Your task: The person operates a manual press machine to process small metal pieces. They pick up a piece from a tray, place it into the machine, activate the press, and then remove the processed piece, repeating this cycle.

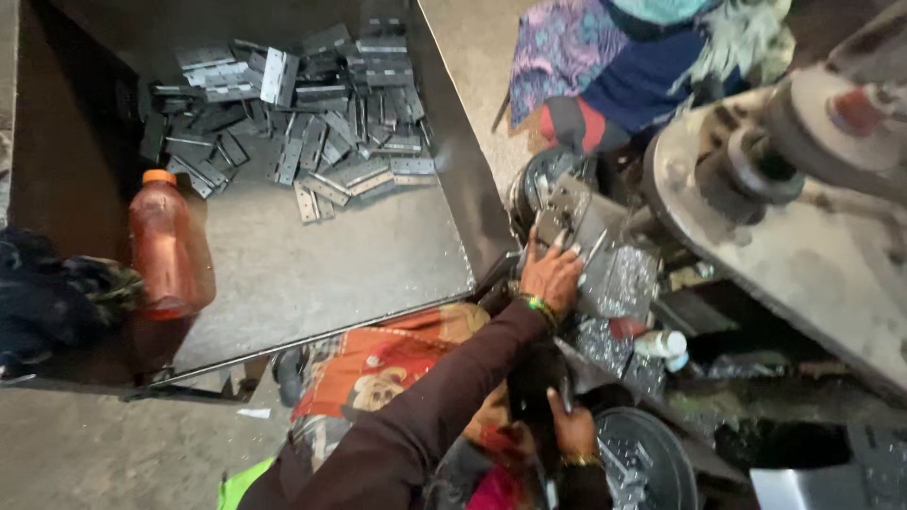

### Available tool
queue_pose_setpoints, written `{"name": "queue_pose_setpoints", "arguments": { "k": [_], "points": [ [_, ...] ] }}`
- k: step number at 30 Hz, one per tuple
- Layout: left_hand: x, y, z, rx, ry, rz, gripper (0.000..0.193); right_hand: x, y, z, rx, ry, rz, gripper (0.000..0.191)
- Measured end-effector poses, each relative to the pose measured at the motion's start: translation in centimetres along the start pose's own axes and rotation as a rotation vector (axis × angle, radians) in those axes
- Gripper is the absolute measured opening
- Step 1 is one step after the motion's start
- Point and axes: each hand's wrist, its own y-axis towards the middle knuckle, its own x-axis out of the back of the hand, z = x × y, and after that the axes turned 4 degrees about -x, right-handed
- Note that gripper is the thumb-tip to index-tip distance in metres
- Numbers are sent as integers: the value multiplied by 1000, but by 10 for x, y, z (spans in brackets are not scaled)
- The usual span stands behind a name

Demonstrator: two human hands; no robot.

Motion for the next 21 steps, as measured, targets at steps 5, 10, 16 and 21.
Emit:
{"name": "queue_pose_setpoints", "arguments": {
  "k": [5, 10, 16, 21],
  "points": [
    [-20, 16, -2, 39, 120, 12, 24, 41, 18, -4, 212, -83, -124, 80],
    [-34, 24, 0, 37, 119, -89, 27, -9, -8, 3, -80, -33, -29, 82],
    [-25, 22, 4, 58, 79, 65, 24, -8, -15, 8, 76, 103, -46, 80],
    [-33, 38, -1, 88, 143, 24, 32, 56, -8, 17, 93, -41, 29, 80]
  ]
}}
